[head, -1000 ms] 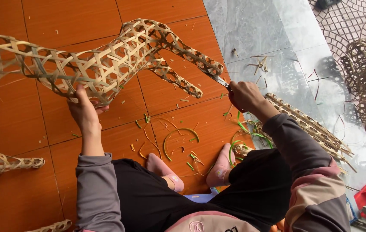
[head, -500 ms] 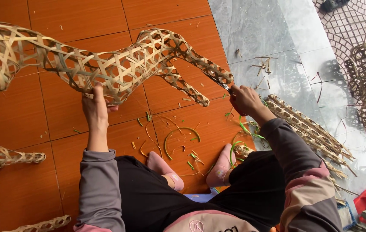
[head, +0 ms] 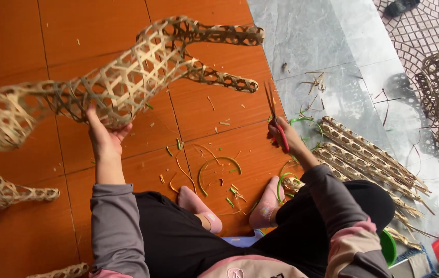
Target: Weaving and trimming bamboo strips to assemble a decorative wicker animal structure
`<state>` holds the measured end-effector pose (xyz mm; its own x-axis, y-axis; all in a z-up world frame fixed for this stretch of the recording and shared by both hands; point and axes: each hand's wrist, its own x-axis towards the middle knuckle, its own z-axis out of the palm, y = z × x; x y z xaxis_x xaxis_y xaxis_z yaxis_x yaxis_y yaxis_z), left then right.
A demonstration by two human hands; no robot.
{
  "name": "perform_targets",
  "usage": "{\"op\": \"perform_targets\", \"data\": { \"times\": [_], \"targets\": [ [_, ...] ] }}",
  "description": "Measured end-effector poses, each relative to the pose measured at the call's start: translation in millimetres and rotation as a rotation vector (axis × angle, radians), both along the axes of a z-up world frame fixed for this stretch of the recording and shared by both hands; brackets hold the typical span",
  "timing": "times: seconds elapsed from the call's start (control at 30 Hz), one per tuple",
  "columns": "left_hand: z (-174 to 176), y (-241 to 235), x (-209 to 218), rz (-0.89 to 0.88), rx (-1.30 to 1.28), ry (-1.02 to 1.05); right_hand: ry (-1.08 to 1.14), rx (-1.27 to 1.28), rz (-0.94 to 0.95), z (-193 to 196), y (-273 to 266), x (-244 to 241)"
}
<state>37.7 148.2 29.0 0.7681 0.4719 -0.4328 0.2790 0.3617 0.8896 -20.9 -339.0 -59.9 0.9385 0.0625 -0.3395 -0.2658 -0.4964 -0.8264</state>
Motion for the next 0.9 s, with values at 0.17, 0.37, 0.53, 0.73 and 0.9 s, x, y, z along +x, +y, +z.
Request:
{"op": "perform_targets", "data": {
  "times": [0.17,0.37,0.53,0.73,0.9],
  "targets": [
    [-0.9,2.5,6.9,-0.027,-0.147,0.111,0.005,0.789,-0.337,-7.3,33.2,-1.9],
    [-54.9,38.3,19.2,-0.071,-0.261,0.214,0.081,1.082,-0.352,-10.0,63.7,4.8],
    [-38.4,33.3,18.7,-0.096,-0.233,0.19,0.01,1.251,-0.303,-11.1,71.9,7.0],
    [-7.4,16.8,2.9,-0.07,-0.223,0.129,-0.072,1.135,-0.387,1.2,68.0,-5.1],
    [8.3,-3.7,-4.1,-0.148,-0.174,0.066,-0.145,0.834,-0.649,-80.7,63.1,-27.7]
  ]
}}
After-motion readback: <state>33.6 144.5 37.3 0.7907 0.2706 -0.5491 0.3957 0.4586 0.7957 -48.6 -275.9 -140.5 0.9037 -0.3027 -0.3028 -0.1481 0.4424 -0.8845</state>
